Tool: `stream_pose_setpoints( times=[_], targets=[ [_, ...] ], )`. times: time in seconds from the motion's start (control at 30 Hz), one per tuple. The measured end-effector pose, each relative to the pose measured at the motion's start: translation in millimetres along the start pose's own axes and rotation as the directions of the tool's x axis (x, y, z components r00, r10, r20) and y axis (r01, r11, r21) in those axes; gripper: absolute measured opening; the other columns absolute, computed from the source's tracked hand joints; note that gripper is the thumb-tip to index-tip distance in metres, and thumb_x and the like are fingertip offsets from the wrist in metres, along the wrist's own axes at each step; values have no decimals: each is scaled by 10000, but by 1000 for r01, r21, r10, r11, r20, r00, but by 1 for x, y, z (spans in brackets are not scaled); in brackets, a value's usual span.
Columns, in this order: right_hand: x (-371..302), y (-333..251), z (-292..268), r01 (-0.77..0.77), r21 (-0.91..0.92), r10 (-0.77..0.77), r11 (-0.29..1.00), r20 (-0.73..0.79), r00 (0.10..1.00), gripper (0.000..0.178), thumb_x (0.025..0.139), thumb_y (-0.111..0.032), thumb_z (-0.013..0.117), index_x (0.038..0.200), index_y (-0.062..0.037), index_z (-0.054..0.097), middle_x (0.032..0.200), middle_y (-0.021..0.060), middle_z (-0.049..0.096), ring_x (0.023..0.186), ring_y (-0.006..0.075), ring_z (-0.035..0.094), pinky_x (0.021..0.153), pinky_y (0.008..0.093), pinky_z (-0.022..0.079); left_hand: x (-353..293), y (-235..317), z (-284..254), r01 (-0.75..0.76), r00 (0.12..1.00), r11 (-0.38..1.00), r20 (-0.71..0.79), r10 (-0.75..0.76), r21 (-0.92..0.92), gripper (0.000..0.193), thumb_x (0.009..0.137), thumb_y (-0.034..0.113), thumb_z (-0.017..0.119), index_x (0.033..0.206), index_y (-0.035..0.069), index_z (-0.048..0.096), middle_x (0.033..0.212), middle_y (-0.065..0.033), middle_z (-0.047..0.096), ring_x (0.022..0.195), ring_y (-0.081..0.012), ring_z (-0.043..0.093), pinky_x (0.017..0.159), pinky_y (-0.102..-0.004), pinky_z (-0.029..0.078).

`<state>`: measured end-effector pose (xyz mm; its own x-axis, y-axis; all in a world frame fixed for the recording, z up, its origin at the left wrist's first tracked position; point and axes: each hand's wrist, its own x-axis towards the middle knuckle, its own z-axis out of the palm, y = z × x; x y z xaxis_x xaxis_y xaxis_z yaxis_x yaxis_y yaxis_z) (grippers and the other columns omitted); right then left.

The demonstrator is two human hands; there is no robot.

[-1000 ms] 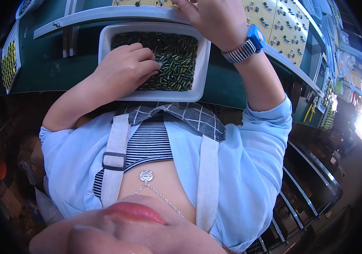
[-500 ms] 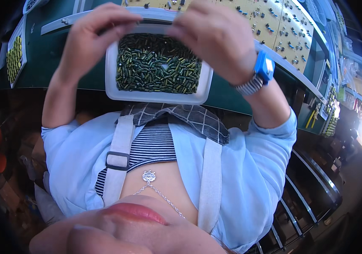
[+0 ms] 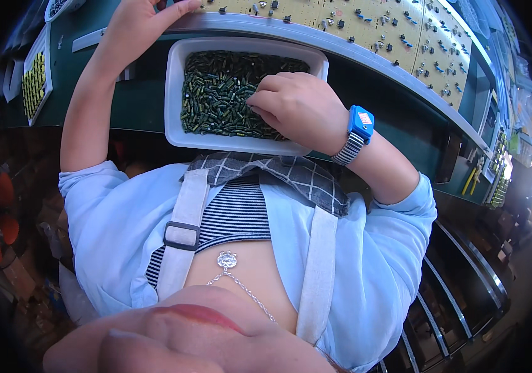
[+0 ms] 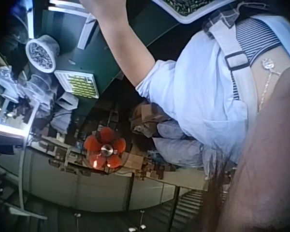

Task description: Manually pick small electronic components from a container and place them onto a circuit board or template.

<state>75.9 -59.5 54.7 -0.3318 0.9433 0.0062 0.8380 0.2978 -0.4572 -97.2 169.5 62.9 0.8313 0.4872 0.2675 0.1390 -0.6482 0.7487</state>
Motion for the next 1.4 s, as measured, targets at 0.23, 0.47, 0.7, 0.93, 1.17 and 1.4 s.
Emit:
stream_pose_setpoints(
  times=[0.23,0.47,0.7,0.93,1.17,1.4],
  targets=[
    [2,-3,-2,-10,98,21,995,-111,994,207,850,-55,673,1056,-68,684,918,96,650,785,278,651,674,370,531,11,-16,20,-579,813,713,-352,465,-396,85,809,97,720,808,19,686,812,-111,627,808,-290,600,701,-361,484],
    [6,-1,-8,22,181,25,983,-254,967,266,857,2,667,1116,-58,677,903,100,675,795,272,670,666,326,540,-1,21,2,-228,963,835,-12,270,501,84,778,96,732,754,48,668,785,-83,600,799,-286,587,690,-377,486],
    [15,8,-27,-46,371,222,928,-449,865,172,864,-56,698,1035,-63,700,816,89,667,749,267,658,646,317,526,-3,32,5,-323,924,719,41,380,615,42,802,59,726,815,33,696,817,-50,644,794,-209,623,691,-312,501],
    [51,46,-63,-304,385,471,872,-487,735,110,875,-135,695,863,-26,705,779,113,639,707,219,621,638,322,487,-42,51,44,-448,891,856,207,404,257,117,806,142,725,885,63,695,921,-78,636,848,-254,635,735,-354,533],
    [65,76,-61,-286,174,335,942,-492,804,113,871,-107,681,854,4,694,771,137,638,706,240,616,647,335,485,-62,43,71,-487,764,840,583,277,240,89,767,120,688,804,40,675,888,-64,639,903,-238,625,748,-344,525],
    [68,60,-72,-270,-124,177,955,-494,851,189,853,-183,694,801,-5,662,773,156,627,742,325,608,674,411,488,-63,42,65,-354,812,929,528,249,106,97,761,91,660,838,39,687,870,-115,661,889,-267,649,773,-377,539]
  ],
)
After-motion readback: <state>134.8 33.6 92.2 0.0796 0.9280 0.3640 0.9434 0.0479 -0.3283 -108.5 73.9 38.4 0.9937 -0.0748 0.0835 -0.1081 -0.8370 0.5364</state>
